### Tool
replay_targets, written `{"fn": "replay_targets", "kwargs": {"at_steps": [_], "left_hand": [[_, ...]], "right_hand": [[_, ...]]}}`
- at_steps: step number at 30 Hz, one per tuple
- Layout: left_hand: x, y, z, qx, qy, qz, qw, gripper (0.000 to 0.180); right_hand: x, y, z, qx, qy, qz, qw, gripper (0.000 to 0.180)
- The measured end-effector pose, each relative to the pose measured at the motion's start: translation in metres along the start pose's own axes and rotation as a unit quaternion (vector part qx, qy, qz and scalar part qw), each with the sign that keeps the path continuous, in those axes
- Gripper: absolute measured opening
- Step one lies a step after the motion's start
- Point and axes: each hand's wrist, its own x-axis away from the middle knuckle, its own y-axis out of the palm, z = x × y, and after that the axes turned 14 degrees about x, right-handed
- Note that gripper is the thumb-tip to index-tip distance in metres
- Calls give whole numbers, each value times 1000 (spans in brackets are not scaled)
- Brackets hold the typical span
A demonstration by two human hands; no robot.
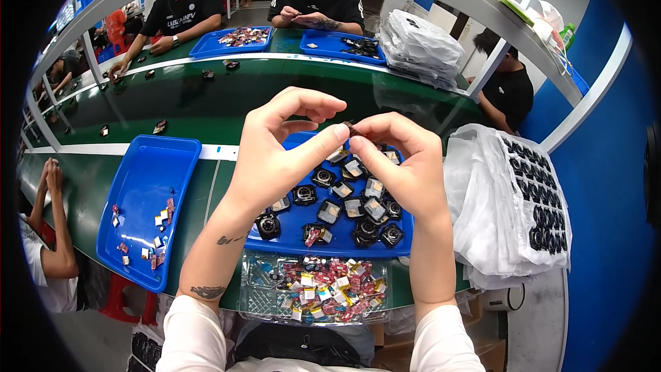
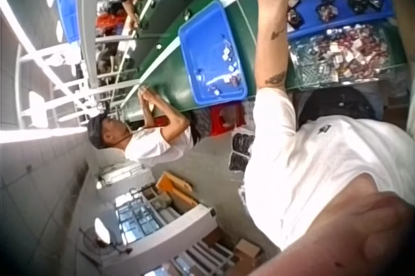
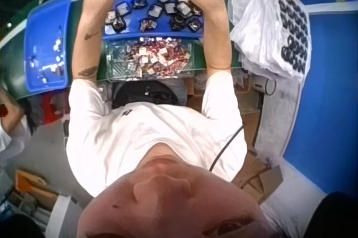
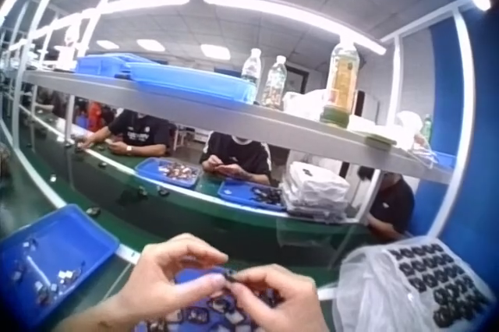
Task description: Assembling small electronic switch components on an industrial assembly line.
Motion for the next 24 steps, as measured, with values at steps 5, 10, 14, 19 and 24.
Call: {"fn": "replay_targets", "kwargs": {"at_steps": [5, 10, 14, 19, 24], "left_hand": [[-1, -8, 4, -62, -77, -37, 994, 14], [-2, -14, 3, 0, -124, -53, 991, 10], [-3, -12, 6, 76, -136, -52, 986, 9], [-3, -13, 7, 45, -69, -54, 995, 7], [-3, -14, 10, -37, -22, -69, 997, 11]], "right_hand": [[-4, -4, -2, 131, -103, -18, 986, 11], [-3, -5, -1, 79, -74, -38, 993, 11], [-3, -7, 2, -8, -39, -34, 999, 10], [-2, -10, 4, -107, 29, -39, 993, 11], [-2, -9, 8, -112, 19, -43, 993, 10]]}}
